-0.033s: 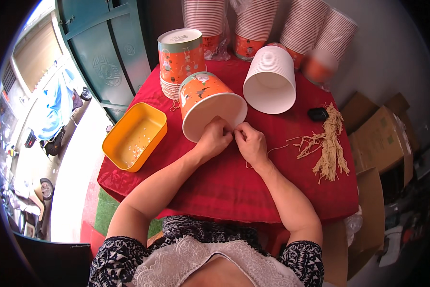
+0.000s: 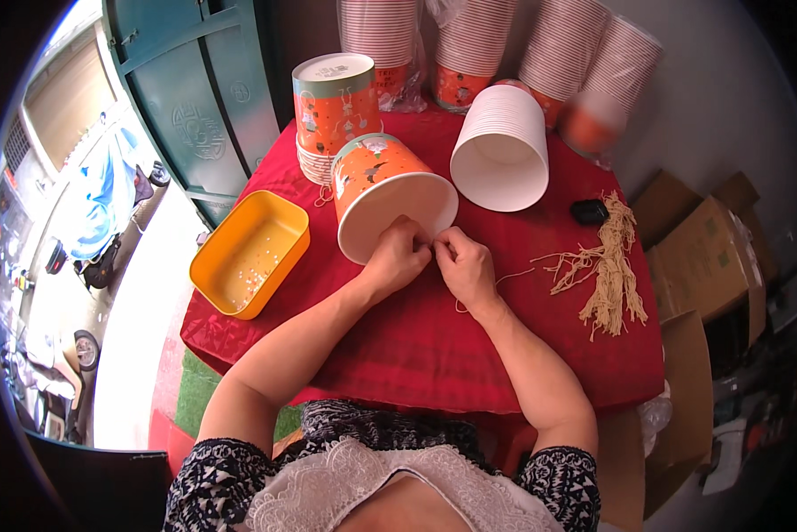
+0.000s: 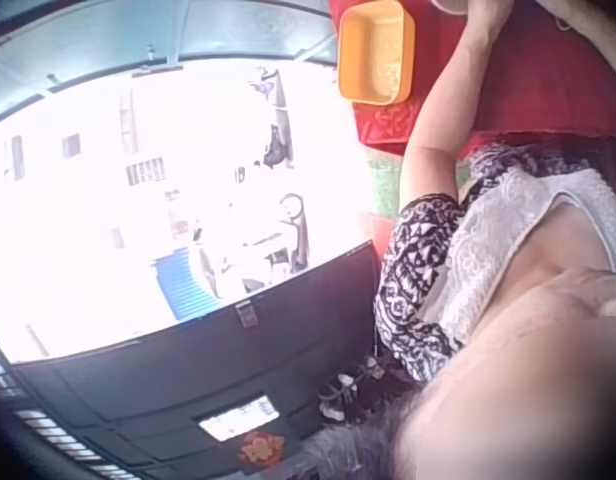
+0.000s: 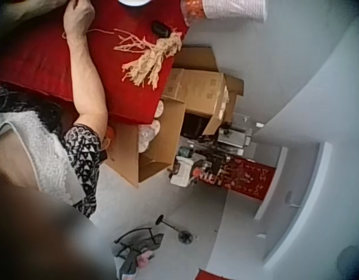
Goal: Manually threading and knotting strings into the pre-punched holes of decorative paper buckets.
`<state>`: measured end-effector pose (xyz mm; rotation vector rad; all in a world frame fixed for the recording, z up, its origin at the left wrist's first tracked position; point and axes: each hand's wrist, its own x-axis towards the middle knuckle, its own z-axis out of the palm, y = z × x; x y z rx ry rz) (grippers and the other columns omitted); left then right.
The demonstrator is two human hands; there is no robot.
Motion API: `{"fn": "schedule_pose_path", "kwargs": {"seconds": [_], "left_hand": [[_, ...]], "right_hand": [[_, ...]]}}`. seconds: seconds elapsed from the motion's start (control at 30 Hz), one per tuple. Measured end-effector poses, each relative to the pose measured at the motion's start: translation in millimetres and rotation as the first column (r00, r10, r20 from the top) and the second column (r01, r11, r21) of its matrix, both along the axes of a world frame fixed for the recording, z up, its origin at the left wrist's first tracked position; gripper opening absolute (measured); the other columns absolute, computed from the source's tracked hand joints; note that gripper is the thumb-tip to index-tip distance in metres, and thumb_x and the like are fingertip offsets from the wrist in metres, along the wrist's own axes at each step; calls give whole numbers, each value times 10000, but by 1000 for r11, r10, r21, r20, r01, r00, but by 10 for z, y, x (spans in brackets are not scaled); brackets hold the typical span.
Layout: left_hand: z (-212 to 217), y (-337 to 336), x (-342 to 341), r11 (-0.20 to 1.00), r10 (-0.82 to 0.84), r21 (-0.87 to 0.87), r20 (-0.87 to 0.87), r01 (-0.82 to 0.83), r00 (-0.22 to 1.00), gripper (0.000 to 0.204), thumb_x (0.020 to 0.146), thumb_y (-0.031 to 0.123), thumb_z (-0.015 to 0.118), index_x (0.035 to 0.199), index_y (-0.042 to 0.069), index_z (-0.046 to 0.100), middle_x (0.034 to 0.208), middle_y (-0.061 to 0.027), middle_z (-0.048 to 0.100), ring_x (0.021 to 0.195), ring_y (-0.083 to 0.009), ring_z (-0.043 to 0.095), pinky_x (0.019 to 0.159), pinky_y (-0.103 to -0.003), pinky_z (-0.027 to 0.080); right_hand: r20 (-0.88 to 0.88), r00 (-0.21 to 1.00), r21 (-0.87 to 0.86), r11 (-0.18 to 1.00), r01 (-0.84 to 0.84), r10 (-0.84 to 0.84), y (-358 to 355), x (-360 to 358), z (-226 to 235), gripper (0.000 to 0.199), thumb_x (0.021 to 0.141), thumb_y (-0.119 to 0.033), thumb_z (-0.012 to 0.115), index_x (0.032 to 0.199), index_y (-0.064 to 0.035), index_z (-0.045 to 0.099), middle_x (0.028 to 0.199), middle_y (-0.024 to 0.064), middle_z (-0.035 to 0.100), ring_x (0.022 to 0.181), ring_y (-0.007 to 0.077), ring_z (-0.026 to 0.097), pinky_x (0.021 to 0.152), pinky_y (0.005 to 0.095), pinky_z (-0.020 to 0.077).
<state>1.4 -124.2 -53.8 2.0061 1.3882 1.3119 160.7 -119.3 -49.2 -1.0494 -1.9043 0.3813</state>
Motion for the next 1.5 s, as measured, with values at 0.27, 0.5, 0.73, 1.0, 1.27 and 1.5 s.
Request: {"fn": "schedule_pose_path", "kwargs": {"seconds": [0.27, 0.5, 0.73, 1.0, 1.27, 1.5], "left_hand": [[49, -24, 11, 999, -5, -45, 29, 6, 1000, 97, 740, 34, 615, 778, -55, 620, 864, -220, 617, 824, -357, 616, 751, -427, 499], [55, -26, 20, 999, -18, -26, 54, 19, 998, 90, 730, 31, 622, 758, -55, 625, 847, -222, 619, 819, -356, 615, 744, -431, 498], [19, -27, 14, 998, -21, -52, 66, 25, 998, 103, 749, 42, 624, 813, -38, 640, 904, -181, 625, 877, -300, 603, 798, -382, 480], [25, -19, 6, 998, -11, -67, 64, 16, 998, 118, 751, 44, 619, 820, -45, 654, 883, -181, 642, 859, -293, 619, 792, -377, 489], [4, 21, -18, 999, -37, -18, 106, 39, 994, 118, 734, 51, 621, 773, -53, 663, 818, -219, 649, 817, -343, 638, 765, -413, 503], [19, -11, -1, 1000, -26, 11, 71, 25, 997, 80, 744, 23, 634, 773, -52, 642, 817, -209, 636, 807, -336, 635, 736, -409, 500]], "right_hand": [[40, 999, -2, 1000, 28, -28, -9, -8, 9, 82, 872, -87, 634, 902, -37, 576, 769, 165, 667, 695, 363, 666, 593, 445, 520], [79, 996, 26, 999, 29, -30, -7, -10, -8, 103, 874, -87, 628, 910, -50, 540, 756, 161, 660, 705, 368, 665, 582, 457, 517], [106, 994, 177, 984, 3, -22, 7, -22, -44, 75, 856, -75, 631, 884, -49, 566, 792, 154, 668, 706, 369, 658, 576, 455, 526], [160, 987, 217, 976, -29, -6, 16, 11, -76, 57, 845, -68, 632, 867, -50, 583, 784, 150, 651, 668, 365, 645, 558, 448, 524], [179, 984, 241, 969, -49, 5, 40, 1, -78, 46, 839, -56, 623, 854, -48, 580, 780, 152, 648, 666, 370, 643, 560, 458, 519], [6, 989, -142, 979, -147, 150, 86, 88, -3, 76, 836, -56, 613, 887, -18, 654, 763, 159, 673, 688, 322, 670, 608, 392, 532]]}}
